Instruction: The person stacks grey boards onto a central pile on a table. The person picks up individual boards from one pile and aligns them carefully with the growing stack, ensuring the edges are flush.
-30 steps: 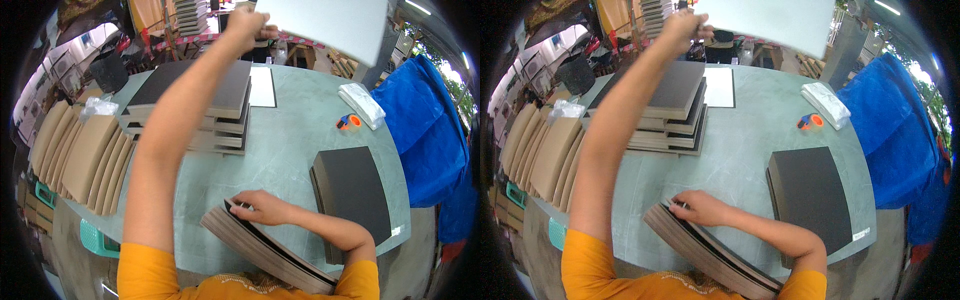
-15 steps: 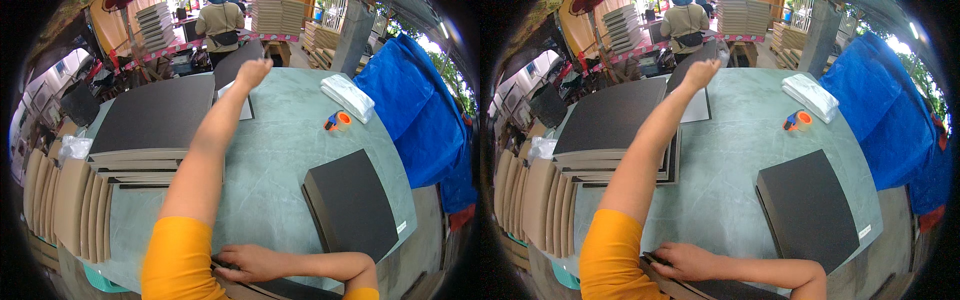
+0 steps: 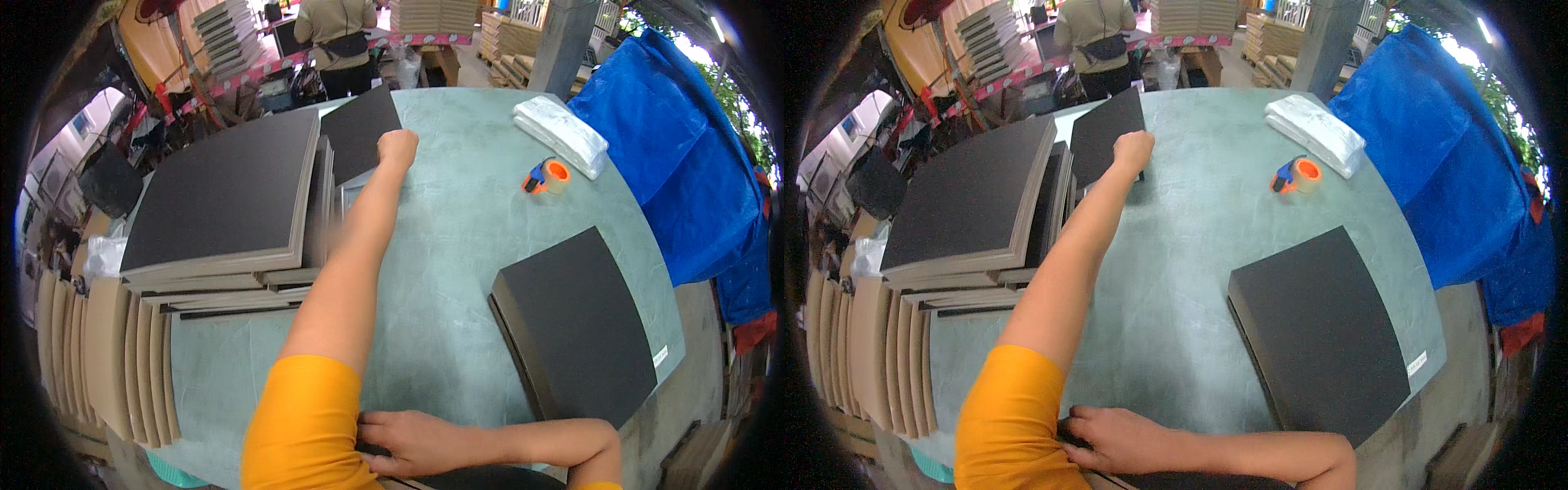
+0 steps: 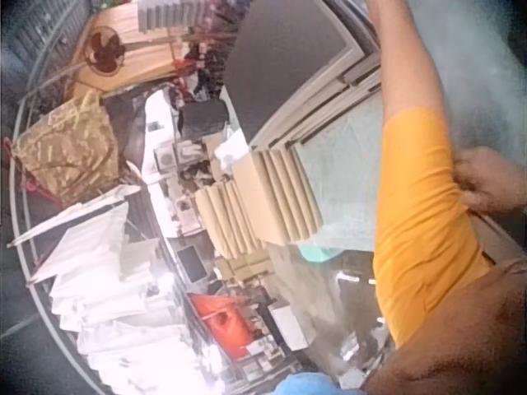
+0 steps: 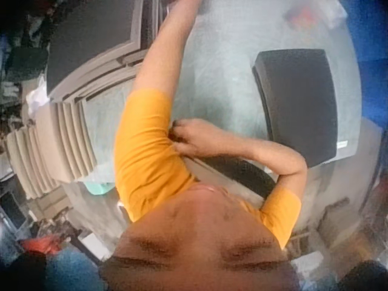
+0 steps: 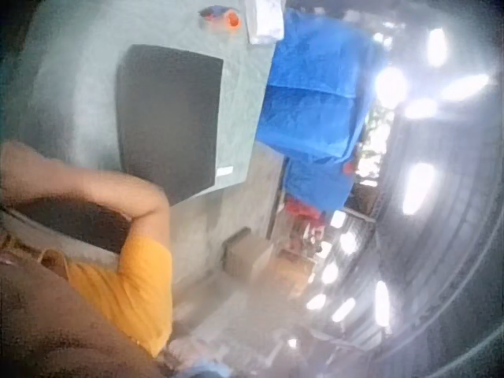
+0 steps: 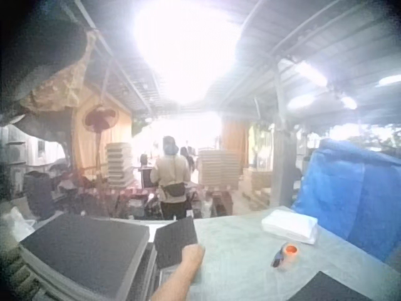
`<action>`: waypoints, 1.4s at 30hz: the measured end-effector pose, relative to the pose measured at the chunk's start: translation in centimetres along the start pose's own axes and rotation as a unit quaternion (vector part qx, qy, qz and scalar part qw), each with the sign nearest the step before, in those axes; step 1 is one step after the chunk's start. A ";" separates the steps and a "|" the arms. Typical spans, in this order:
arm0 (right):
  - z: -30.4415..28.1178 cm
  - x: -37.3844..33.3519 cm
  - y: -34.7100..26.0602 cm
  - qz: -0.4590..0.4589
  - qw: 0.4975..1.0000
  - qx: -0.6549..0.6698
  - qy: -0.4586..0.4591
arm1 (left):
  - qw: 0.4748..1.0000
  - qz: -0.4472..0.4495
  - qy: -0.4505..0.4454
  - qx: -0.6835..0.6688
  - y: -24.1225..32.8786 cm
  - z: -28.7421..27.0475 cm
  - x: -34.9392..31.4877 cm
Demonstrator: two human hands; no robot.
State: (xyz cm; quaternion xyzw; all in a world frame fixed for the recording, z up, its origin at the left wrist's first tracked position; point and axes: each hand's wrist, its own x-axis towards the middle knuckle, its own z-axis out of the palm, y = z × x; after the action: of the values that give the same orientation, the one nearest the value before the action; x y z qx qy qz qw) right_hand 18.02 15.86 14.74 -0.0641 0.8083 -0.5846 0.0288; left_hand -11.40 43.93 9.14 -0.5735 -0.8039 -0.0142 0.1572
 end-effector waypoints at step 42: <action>3.7 1.5 -4.8 0.145 0.986 0.037 -0.079 | 0.611 -0.271 0.118 -0.734 3.1 -22.2 -52.8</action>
State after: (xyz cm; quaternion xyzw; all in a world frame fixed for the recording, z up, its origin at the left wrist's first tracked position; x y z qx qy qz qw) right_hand 17.28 10.69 18.14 0.0088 0.7822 -0.5965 0.1798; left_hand 12.18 -7.99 15.51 -0.2461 -0.6174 -0.7096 -0.2339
